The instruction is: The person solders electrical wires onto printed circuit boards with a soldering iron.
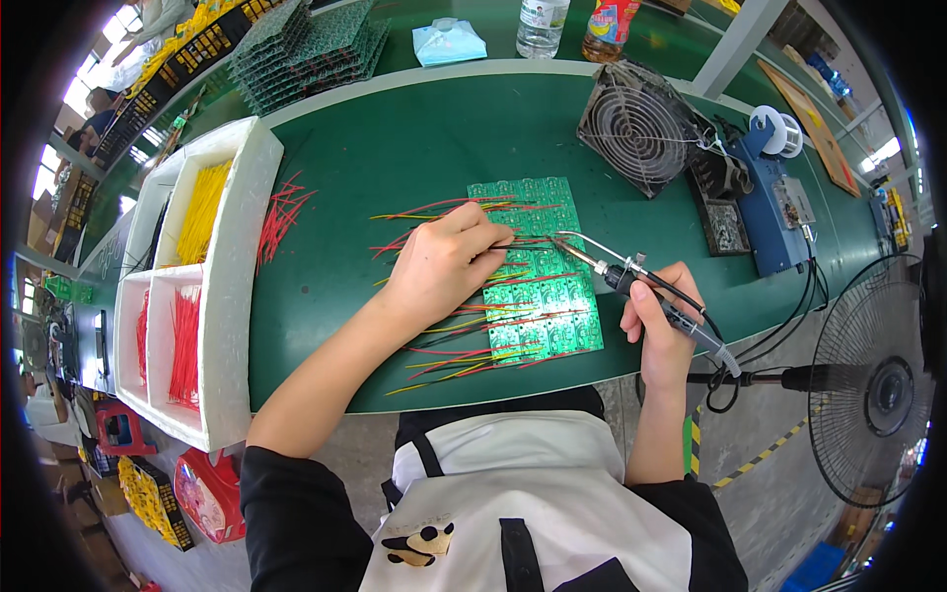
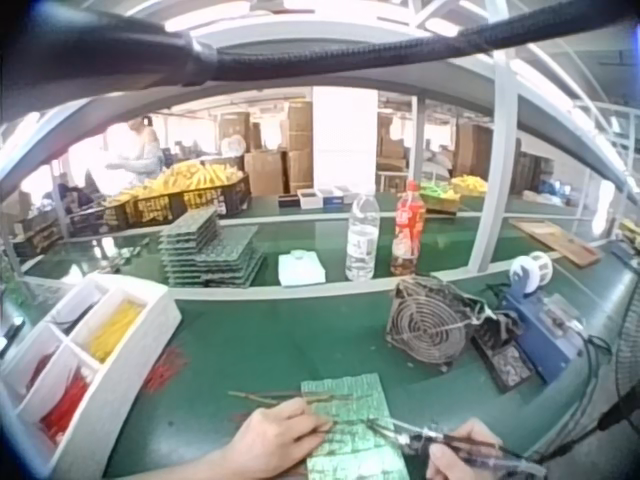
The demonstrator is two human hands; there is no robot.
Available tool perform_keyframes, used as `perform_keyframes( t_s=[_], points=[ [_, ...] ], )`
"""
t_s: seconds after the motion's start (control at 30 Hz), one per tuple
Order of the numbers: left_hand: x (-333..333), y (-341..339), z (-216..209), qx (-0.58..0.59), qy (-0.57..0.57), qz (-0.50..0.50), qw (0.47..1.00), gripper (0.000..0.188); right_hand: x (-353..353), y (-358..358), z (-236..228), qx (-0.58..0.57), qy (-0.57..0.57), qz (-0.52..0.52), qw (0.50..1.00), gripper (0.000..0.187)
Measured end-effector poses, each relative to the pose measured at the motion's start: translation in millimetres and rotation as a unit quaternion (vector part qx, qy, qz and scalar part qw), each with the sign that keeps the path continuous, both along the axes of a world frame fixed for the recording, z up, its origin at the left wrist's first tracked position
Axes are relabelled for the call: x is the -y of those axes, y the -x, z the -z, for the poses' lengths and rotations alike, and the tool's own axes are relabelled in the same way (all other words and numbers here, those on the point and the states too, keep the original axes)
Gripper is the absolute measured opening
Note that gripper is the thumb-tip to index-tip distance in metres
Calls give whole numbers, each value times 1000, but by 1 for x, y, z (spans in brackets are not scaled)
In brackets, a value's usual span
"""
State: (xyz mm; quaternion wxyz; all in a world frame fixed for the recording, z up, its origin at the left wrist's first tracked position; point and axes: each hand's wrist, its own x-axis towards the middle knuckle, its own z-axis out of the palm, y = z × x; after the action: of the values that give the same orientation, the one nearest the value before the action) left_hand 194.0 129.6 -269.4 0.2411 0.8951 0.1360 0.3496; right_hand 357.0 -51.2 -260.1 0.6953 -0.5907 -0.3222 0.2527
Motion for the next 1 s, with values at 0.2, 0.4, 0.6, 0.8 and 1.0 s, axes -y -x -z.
perform_keyframes(
  t_s=[0.2, 0.4, 0.6, 0.8, 1.0],
  points=[
    [1, 0, -1, 5, -2, 1, 1000, 14, 2, -3, 2, -29, -29, 11, 999, 19],
    [1, 1, -1, 2, 0, 0, 1000, 14, 3, -2, 3, -30, -40, 24, 998, 18],
    [-1, 6, -13, -18, -38, -41, 998, 12, -1, -3, 5, -48, -97, 109, 988, 16],
    [0, 17, -43, -12, 10, -127, 992, 10, 3, -5, 5, -72, -151, 192, 967, 15],
    [55, 17, -15, -95, -73, 99, 988, 16, 1, -5, 6, -66, -132, 153, 977, 16]
  ],
)
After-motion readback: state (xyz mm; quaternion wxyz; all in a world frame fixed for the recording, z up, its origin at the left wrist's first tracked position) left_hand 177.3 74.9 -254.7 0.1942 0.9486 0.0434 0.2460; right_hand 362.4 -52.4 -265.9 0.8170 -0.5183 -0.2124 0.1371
